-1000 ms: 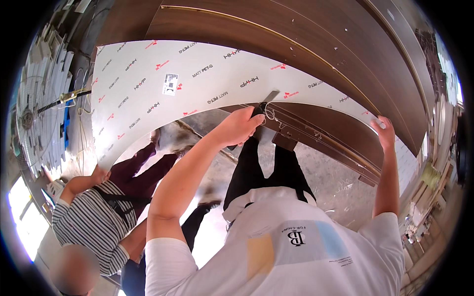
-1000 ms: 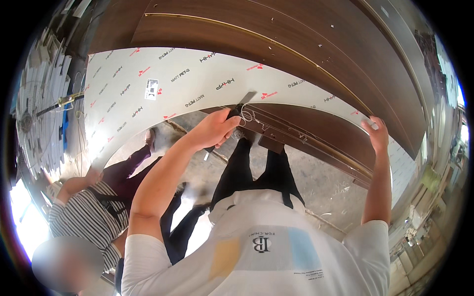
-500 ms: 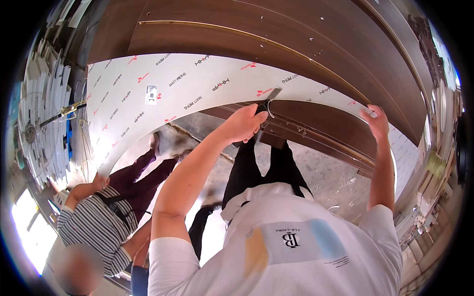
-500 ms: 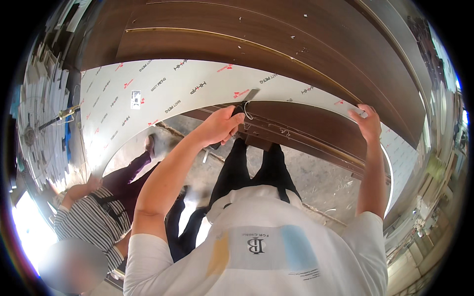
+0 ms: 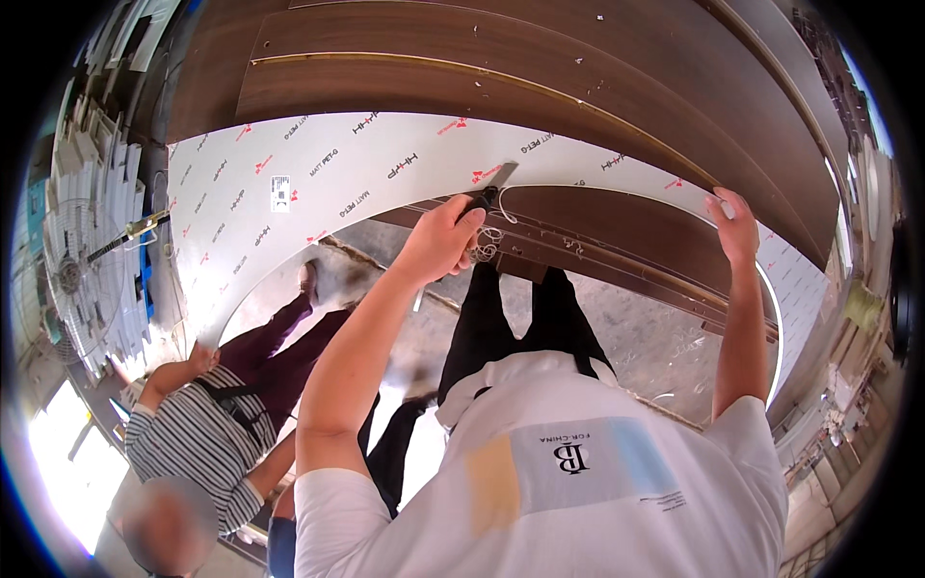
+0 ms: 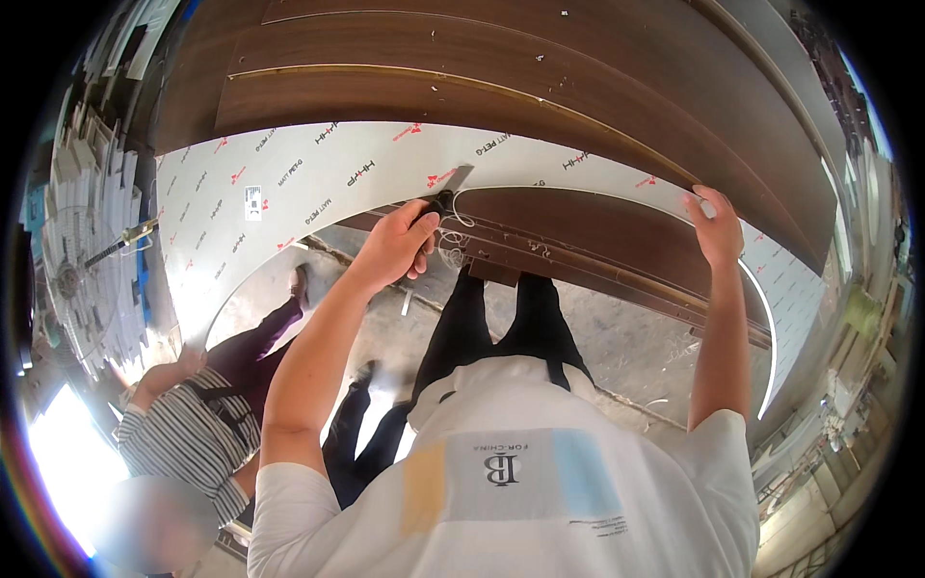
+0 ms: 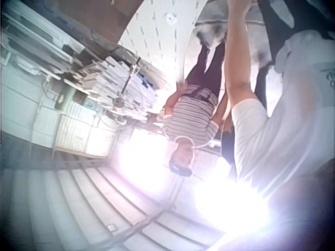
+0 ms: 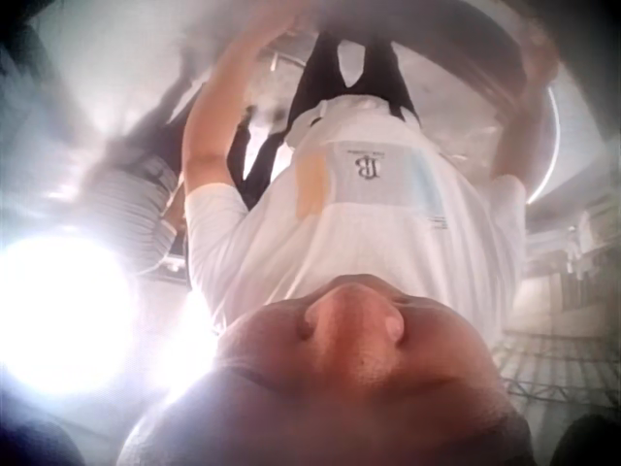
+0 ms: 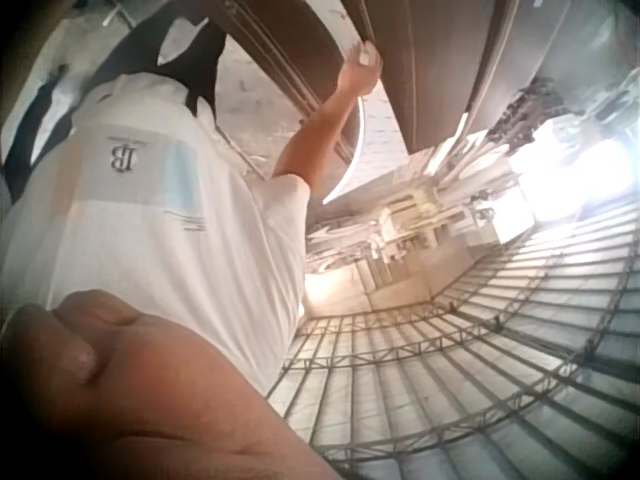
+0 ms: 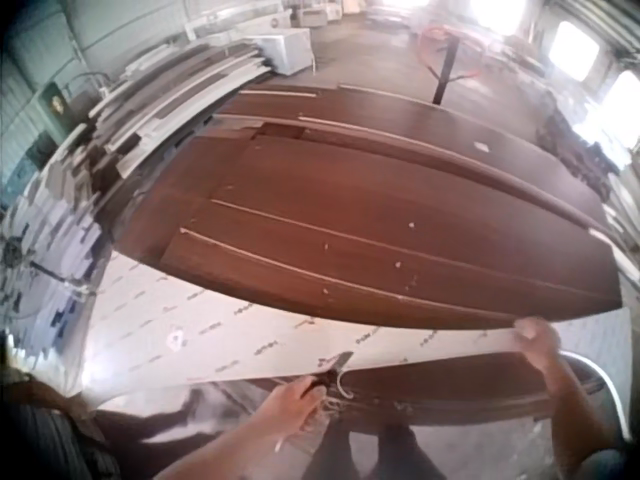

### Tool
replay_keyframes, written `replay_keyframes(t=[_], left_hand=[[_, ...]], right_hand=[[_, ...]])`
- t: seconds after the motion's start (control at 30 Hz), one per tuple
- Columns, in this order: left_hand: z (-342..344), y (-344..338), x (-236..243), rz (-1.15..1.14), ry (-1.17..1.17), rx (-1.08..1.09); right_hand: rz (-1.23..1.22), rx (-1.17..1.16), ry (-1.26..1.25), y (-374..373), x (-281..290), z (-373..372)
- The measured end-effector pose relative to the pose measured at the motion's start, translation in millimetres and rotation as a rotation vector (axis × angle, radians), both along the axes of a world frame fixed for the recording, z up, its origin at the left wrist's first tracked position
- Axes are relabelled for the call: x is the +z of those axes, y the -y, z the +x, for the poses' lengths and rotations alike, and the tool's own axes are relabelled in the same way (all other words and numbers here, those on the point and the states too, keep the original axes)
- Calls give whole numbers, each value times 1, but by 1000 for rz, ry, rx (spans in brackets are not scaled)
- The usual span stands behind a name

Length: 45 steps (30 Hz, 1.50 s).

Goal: The person trims the excess laminate along the edges of curved panels using a utility knife.

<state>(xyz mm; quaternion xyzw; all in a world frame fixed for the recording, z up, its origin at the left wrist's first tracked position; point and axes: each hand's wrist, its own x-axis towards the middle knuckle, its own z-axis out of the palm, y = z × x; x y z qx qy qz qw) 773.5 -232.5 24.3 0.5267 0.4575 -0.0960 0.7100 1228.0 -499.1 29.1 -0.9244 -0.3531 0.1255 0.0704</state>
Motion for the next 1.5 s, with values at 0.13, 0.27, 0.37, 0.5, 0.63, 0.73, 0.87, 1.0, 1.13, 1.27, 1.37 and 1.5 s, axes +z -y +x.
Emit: replay_keyframes(t=[0.13, 0.27, 0.37, 0.5, 0.63, 0.73, 0.87, 1.0, 1.13, 1.27, 1.37, 1.5], left_hand=[[11, 1, 6, 17, -18, -77], [9, 0, 0, -8, 7, -64], [11, -1, -2, -12, 49, -75], [20, 2, 1, -42, 66, -74], [29, 7, -4, -67, 87, -83], [36, 11, -6, -83, 86, -77], [50, 16, -5, -50, 88, -114], [61, 22, -2, -79, 73, -110], [69, 26, -2, -124, 83, -89], [79, 27, -7, -158, 104, -124], [90, 30, -5, -144, 95, -154], [102, 36, -6, -138, 95, -185]], right_hand=[[53, 17, -19, 12, -7, 7], [16, 57, 36, 5, -2, -4], [6, 39, 29, -1, 0, -10], [0, -33, -3, -1, -2, -8], [46, -32, 1, 5, -3, -2], [113, -19, -52, 2, 1, -6], [133, -5, -76, -1, 6, -7], [130, 29, -76, -3, 9, -7], [127, 49, -46, -3, 13, -9], [134, 87, -97, -4, 15, -7], [134, 93, -115, -2, 15, -4], [116, 75, -166, -2, 21, -4]])
